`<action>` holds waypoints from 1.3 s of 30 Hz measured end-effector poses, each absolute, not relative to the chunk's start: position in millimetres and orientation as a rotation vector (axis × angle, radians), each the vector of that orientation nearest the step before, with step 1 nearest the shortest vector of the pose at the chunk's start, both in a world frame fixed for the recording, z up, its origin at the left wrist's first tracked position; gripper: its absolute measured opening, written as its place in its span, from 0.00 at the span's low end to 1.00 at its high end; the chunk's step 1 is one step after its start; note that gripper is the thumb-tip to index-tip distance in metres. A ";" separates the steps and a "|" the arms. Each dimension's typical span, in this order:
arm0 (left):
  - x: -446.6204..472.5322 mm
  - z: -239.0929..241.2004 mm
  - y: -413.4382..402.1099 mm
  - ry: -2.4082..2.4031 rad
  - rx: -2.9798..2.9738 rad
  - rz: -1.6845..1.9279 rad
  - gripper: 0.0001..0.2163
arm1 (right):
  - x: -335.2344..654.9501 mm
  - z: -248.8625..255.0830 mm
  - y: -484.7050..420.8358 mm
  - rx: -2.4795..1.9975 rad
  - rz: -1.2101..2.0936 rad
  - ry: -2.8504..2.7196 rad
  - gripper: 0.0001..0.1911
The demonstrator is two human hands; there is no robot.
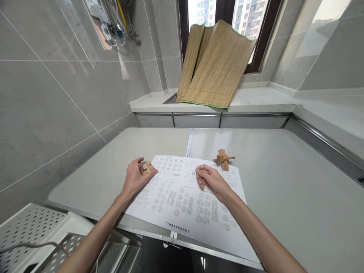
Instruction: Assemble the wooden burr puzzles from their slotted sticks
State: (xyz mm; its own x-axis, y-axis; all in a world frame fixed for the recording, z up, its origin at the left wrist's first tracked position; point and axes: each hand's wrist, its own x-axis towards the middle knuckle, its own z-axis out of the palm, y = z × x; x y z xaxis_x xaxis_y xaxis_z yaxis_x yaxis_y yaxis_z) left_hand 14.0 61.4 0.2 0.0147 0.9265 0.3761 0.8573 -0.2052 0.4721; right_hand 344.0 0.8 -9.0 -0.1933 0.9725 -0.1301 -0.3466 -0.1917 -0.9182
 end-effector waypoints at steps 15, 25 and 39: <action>36.9 3.1 60.9 1.632 2.187 0.917 0.30 | 345.5 -4.6 0.2 -0.959 1.610 -0.965 0.20; 126.0 -5.2 51.3 0.998 2.184 0.697 0.37 | 344.6 -21.1 5.0 -1.184 1.222 -1.243 0.23; 86.1 2.1 74.1 1.079 2.301 0.582 0.32 | 337.8 -20.1 -2.8 -1.438 0.780 -1.704 0.12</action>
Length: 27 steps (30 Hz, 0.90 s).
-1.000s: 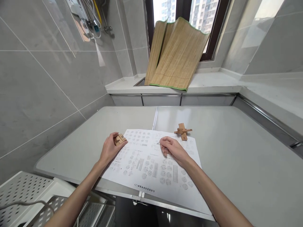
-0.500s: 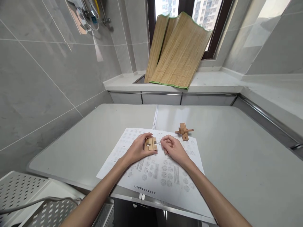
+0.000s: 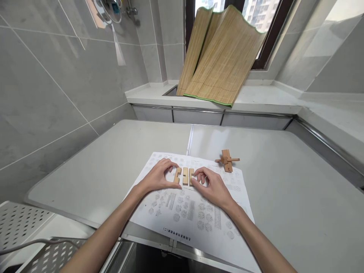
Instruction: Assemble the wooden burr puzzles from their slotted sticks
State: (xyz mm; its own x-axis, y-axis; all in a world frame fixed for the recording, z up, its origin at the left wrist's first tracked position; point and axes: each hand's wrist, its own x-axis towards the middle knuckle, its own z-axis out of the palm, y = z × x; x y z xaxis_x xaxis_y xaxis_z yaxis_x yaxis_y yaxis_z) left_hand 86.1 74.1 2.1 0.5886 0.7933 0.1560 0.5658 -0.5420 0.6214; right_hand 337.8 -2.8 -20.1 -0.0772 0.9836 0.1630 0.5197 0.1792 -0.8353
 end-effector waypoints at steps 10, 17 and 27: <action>90.5 -0.3 69.3 0.882 1.729 0.736 0.33 | 339.9 -30.8 1.4 -1.410 0.659 -1.739 0.15; 97.3 -0.3 61.4 0.849 1.645 0.691 0.34 | 342.1 -19.2 0.6 -1.232 1.161 -1.259 0.20; 106.4 5.1 49.6 0.840 1.591 0.652 0.33 | 340.0 -16.4 -4.5 -1.162 1.323 -1.339 0.21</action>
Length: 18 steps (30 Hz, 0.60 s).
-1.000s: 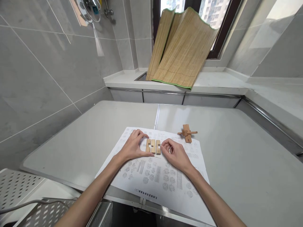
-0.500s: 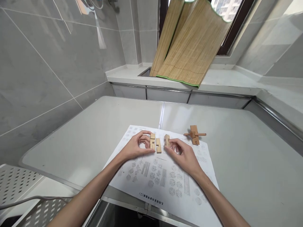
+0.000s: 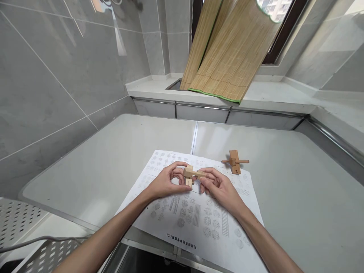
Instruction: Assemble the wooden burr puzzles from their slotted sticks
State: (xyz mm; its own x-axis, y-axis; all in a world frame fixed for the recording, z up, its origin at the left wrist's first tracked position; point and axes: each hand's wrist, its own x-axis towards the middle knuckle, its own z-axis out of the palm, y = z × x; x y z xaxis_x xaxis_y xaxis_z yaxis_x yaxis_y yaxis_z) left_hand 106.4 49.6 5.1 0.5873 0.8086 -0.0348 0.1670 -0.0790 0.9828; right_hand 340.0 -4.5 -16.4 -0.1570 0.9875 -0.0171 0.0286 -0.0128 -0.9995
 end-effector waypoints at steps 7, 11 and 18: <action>108.7 10.0 44.4 0.794 1.547 0.602 0.30 | 333.9 -20.6 -5.6 -1.288 1.025 -1.491 0.18; 108.3 9.0 45.6 0.739 1.521 0.600 0.31 | 334.3 -24.4 -5.4 -1.309 0.952 -1.526 0.18; 108.7 5.2 47.5 0.765 1.460 0.613 0.31 | 332.9 -25.5 -3.7 -1.334 0.960 -1.481 0.20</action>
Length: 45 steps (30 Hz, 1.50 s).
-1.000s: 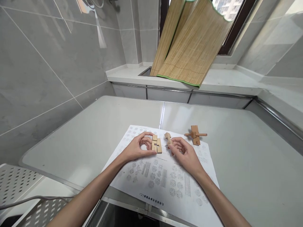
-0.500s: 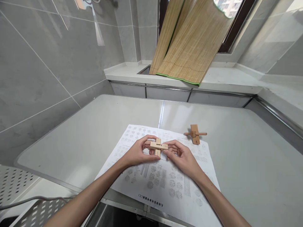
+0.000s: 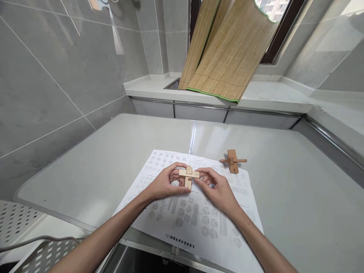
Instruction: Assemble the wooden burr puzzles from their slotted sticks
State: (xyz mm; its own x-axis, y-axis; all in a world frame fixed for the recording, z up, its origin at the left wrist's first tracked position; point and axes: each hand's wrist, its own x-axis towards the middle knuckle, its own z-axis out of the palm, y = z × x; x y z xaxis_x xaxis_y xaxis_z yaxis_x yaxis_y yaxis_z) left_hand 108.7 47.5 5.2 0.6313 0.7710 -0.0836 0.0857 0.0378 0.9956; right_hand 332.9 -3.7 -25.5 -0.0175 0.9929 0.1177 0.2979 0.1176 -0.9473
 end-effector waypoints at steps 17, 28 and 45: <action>110.2 -1.2 52.0 0.826 1.408 0.816 0.32 | 330.3 -30.5 -7.2 -1.351 0.581 -2.021 0.19; 111.3 -6.7 56.9 0.901 1.373 0.919 0.31 | 330.2 -29.4 -5.4 -1.322 0.676 -1.927 0.10; 111.6 -5.9 57.2 0.912 1.332 0.930 0.31 | 337.7 -15.7 -4.3 -1.092 1.505 -1.172 0.43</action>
State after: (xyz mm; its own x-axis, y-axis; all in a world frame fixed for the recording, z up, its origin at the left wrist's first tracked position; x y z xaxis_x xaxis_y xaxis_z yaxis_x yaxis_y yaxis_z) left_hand 111.6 57.2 -5.9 0.3702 0.9289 -0.0086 -0.0273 0.0201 0.9994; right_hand 337.7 -4.3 -15.7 -0.1949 0.9748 -0.1082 -0.1337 -0.1357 -0.9817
